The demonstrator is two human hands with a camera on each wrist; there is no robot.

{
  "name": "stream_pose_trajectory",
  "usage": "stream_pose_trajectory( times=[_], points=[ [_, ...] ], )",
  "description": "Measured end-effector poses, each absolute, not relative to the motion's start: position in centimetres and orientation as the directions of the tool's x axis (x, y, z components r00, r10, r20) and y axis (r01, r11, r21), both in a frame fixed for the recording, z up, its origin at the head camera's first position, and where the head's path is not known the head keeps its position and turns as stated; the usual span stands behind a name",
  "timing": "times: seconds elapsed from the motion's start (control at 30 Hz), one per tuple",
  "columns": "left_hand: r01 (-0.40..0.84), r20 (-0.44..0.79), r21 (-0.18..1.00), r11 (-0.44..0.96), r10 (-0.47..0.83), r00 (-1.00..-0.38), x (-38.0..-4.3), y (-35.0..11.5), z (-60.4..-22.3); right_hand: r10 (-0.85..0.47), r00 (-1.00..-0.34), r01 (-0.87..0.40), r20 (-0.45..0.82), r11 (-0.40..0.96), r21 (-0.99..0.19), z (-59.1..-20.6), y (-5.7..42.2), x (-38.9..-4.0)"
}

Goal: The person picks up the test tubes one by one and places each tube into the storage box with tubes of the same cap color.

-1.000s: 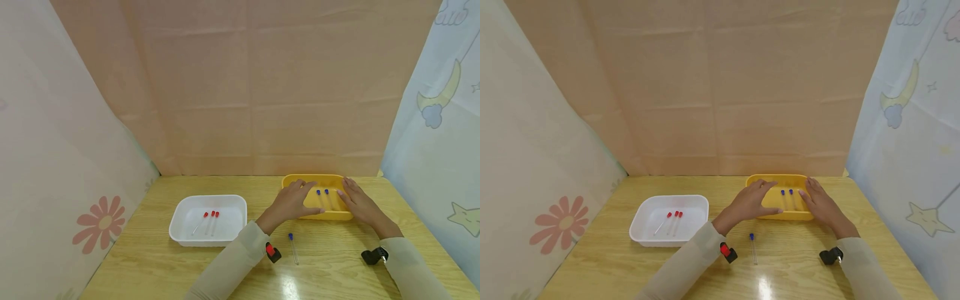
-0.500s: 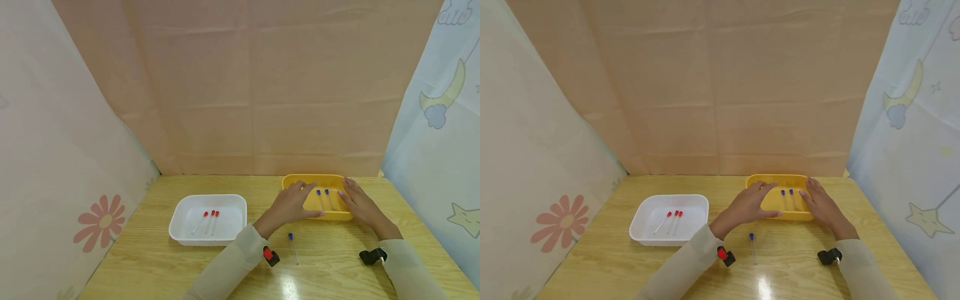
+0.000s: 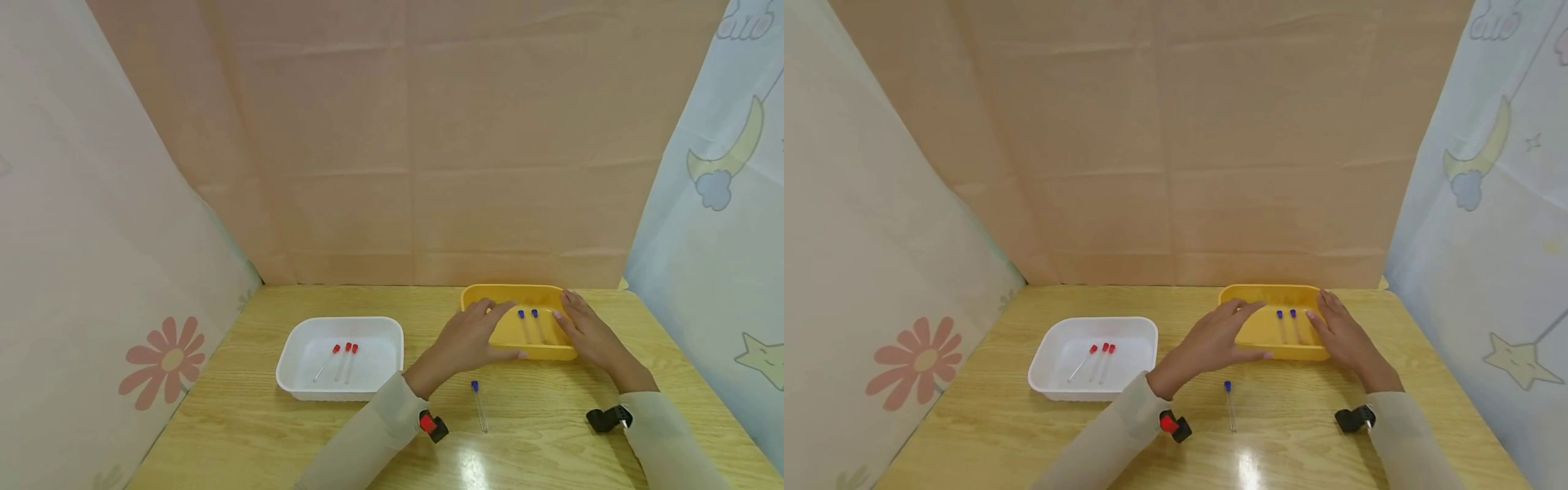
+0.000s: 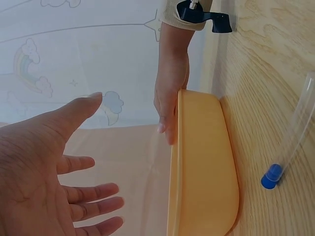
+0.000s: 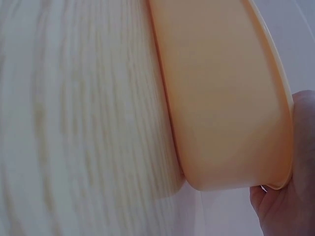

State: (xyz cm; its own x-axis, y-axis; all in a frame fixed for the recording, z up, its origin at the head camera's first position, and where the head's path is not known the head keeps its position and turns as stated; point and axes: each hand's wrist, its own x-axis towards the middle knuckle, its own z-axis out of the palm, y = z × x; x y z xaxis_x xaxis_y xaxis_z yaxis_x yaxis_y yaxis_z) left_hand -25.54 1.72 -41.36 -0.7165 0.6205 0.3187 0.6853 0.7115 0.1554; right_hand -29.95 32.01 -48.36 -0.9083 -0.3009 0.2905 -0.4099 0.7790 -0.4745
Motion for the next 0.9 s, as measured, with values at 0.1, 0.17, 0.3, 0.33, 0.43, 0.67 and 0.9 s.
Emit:
stream_pose_trajectory(
  times=[0.1,0.17,0.3,0.33,0.43,0.67,0.9],
  points=[
    [0.689,0.321,0.152,0.709,0.624,-0.713,-25.2,1.3,-41.4,-0.301,-0.91,-0.408,0.286,0.78,-0.474,-48.5,32.1,-30.0],
    [0.69,0.319,0.158,0.706,0.625,-0.712,-25.0,1.0,-41.4,-0.302,-0.912,-0.404,0.279,0.781,-0.476,-48.6,32.1,-30.1],
    [0.686,0.316,0.169,0.708,0.62,-0.718,-24.6,0.5,-41.6,-0.302,-0.915,-0.4,0.269,0.775,-0.489,-48.6,32.0,-30.1],
    [0.684,0.315,0.174,0.708,0.618,-0.72,-24.5,0.4,-41.7,-0.302,-0.915,-0.399,0.267,0.774,-0.492,-48.6,32.0,-30.1],
    [0.677,0.31,0.194,0.71,0.611,-0.729,-24.2,0.0,-41.8,-0.3,-0.917,-0.396,0.264,0.774,-0.494,-48.7,32.0,-30.1],
    [0.668,0.285,0.191,0.72,0.61,-0.739,-23.9,-0.6,-42.0,-0.289,-0.918,-0.39,0.271,0.782,-0.486,-49.0,32.2,-30.0],
    [0.672,0.29,0.19,0.716,0.613,-0.735,-23.7,-0.7,-42.1,-0.293,-0.912,-0.401,0.287,0.781,-0.479,-48.8,32.3,-30.0]
  ],
)
